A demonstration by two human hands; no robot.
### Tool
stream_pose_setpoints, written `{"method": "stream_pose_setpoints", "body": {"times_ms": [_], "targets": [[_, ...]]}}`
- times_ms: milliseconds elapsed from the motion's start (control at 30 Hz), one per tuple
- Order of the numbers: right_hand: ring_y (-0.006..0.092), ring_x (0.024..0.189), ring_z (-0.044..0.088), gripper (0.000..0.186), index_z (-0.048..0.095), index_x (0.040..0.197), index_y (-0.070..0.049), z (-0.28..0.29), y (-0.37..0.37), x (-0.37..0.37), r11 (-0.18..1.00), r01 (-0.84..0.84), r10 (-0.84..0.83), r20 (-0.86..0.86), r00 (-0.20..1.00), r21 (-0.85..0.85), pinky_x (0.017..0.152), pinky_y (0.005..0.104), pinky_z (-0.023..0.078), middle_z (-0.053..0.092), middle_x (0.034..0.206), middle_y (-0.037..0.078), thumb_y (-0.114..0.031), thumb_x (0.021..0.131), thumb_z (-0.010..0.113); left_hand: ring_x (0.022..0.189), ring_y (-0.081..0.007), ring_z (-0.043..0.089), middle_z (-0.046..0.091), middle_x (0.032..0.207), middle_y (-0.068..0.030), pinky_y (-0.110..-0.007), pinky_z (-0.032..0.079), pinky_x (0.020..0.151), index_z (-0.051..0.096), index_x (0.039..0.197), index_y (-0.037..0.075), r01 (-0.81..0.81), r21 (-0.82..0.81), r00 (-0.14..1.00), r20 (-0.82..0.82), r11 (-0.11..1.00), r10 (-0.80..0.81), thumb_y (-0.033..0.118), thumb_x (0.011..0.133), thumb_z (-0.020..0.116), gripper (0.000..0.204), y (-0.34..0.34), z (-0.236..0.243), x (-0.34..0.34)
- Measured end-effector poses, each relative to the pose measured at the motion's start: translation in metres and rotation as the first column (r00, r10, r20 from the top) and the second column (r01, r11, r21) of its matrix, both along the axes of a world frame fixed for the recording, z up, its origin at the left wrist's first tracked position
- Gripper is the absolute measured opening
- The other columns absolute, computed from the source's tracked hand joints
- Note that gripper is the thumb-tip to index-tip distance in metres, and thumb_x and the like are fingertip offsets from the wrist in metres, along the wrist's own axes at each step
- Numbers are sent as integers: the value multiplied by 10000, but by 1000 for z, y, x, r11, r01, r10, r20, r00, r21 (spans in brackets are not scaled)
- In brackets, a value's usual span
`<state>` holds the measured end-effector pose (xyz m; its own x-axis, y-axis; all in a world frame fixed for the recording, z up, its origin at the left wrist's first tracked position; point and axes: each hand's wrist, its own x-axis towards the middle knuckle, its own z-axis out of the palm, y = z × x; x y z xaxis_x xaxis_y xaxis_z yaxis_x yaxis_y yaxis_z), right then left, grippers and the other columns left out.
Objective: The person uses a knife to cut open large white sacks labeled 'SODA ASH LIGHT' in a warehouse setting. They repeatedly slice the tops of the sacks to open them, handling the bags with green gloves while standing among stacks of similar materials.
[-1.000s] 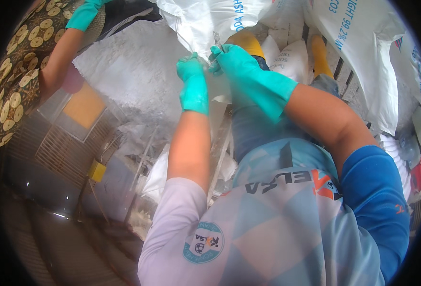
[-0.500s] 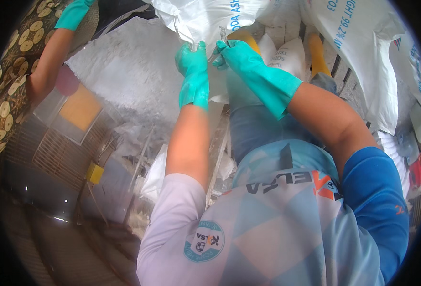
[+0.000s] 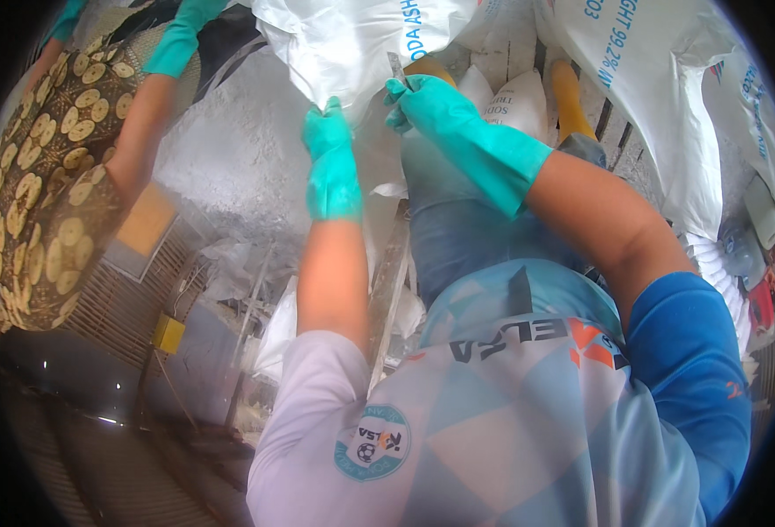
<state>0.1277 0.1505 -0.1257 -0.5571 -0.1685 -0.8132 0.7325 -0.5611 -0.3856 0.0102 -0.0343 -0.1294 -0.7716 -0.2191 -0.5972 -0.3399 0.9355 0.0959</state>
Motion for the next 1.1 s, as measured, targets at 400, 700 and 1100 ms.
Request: {"method": "stream_pose_setpoints", "body": {"times_ms": [400, 700, 1100], "targets": [[194, 914, 678, 316, 666, 1078, -3, 70, -41, -39, 785, 365, -436, -29, 899, -500, 863, 344, 565, 695, 1002, 95, -292, 1044, 542, 1177, -232, 600, 630, 1279, -135, -347, 484, 991, 564, 1325, -73, -324, 703, 945, 206, 633, 254, 153, 946, 555, 442, 0, 126, -73], [195, 866, 674, 300, 675, 1055, 9, 62, -47, -63, 842, 352, -417, -78, 906, -409, 817, 365, 586, 699, 927, 94, -263, 1042, 549, 842, -218, 672, 711, 955, -126, -353, 513, 767, 671, 1209, -25, 249, -5, 959, 144, 969, -246, 579, 903, 638, 678, 44, 175, -52], [146, 750, 667, 473, 650, 998, -13, 92, -44, -11, 983, -139, 115, -195, 974, -116, 699, 300, 553, 673, 820, 74, -467, 1032, 520, 570, -143, 545, 624, 715, -66, -294, 439, 558, 684, 1147, -23, -35, 137, 991, 136, 990, 16, 596, 893, 664, 669, 32, 161, -21]]}}
